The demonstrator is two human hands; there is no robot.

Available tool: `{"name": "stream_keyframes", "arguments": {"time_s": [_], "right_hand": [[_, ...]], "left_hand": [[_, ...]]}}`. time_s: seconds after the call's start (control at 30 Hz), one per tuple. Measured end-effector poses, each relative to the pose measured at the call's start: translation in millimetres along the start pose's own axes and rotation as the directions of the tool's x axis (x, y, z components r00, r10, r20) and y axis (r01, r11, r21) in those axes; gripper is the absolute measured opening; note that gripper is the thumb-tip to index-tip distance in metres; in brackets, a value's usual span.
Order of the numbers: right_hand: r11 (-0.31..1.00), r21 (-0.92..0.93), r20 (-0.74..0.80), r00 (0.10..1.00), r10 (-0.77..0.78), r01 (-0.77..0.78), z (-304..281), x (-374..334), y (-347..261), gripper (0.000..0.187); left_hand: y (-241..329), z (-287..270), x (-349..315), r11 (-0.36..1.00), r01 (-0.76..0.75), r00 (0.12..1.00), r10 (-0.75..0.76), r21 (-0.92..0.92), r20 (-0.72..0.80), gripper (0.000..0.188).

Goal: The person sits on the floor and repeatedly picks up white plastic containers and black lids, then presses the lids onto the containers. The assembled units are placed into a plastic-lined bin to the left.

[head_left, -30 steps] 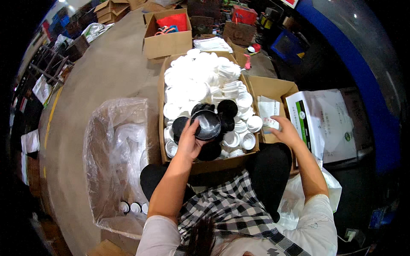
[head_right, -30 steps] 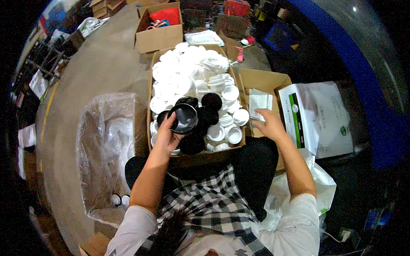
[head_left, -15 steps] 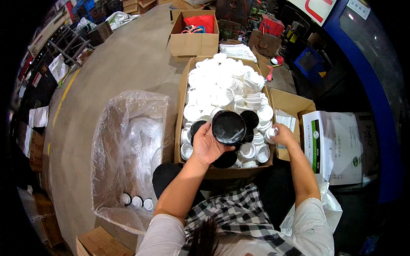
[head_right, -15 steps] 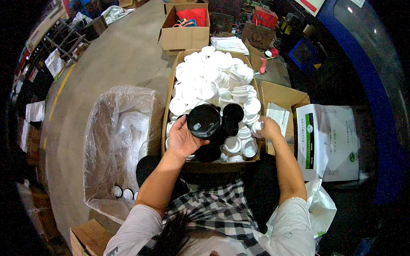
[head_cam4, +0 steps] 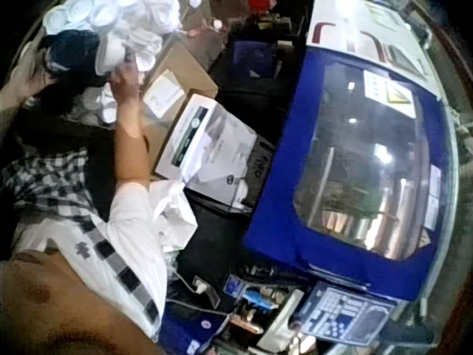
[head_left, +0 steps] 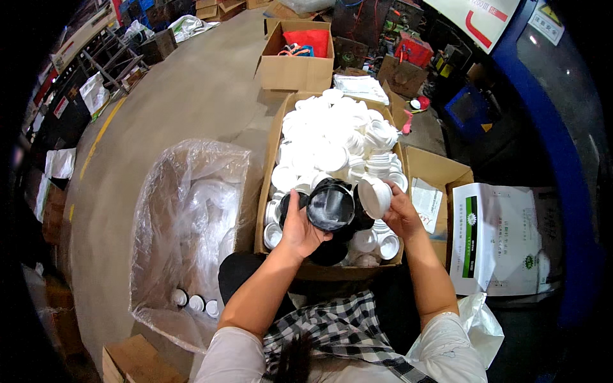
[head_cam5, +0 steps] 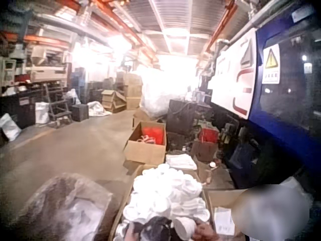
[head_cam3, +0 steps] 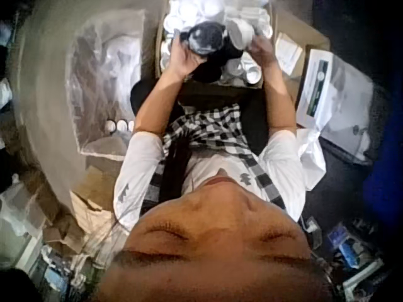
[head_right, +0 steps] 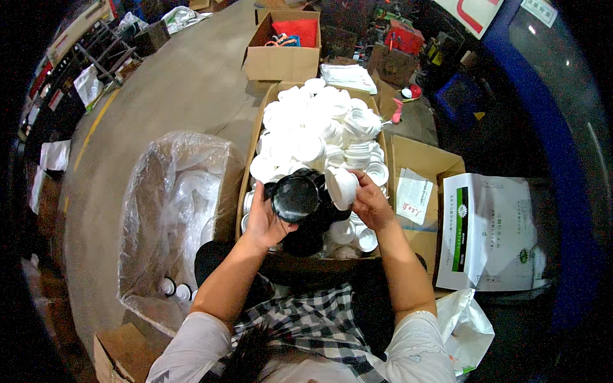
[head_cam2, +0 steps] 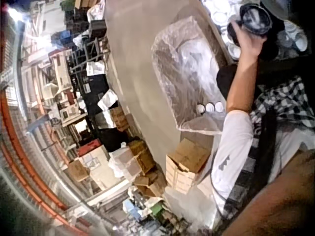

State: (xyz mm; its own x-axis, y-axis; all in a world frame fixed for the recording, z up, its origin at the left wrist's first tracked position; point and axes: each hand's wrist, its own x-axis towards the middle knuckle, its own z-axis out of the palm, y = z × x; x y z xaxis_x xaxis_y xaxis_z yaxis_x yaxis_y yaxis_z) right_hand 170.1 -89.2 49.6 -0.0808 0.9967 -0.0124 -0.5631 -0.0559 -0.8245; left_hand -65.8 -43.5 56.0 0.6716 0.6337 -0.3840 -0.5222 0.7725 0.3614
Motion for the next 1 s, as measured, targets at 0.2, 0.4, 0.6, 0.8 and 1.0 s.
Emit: {"name": "stream_keyframes", "arguments": {"time_s": [0.2, 0.4, 0.6, 0.8, 1.0], "right_hand": [[0.713, -0.631, 0.093, 0.942, -0.322, 0.306, 31.6, -9.0, 8.5, 0.048], [0.244, -0.882, 0.266, 0.853, -0.449, 0.404, 50.0, -13.7, 7.5, 0.047], [0.302, -0.891, 0.192, 0.883, -0.427, 0.340, 52.2, -16.2, 10.1, 0.047], [0.308, -0.894, 0.189, 0.899, -0.396, 0.324, 53.9, -16.3, 8.4, 0.046], [0.328, -0.885, 0.190, 0.900, -0.392, 0.329, 51.3, -15.6, 12.9, 0.046]], "left_hand": [[-10.7, -16.2, 10.8, 0.997, -0.028, 0.994, 0.021, 0.071, 0.104, 0.049], [-24.2, -3.1, 15.1, 0.935, -0.119, 0.990, 0.137, 0.334, -0.031, 0.048], [-29.7, -4.8, 17.3, 0.894, -0.174, 0.980, 0.198, 0.413, -0.016, 0.048], [-27.8, -0.5, 12.8, 0.890, -0.175, 0.981, 0.193, 0.421, 0.001, 0.048], [-28.4, -3.9, 13.6, 0.873, -0.185, 0.980, 0.200, 0.452, 0.015, 0.048]]}}
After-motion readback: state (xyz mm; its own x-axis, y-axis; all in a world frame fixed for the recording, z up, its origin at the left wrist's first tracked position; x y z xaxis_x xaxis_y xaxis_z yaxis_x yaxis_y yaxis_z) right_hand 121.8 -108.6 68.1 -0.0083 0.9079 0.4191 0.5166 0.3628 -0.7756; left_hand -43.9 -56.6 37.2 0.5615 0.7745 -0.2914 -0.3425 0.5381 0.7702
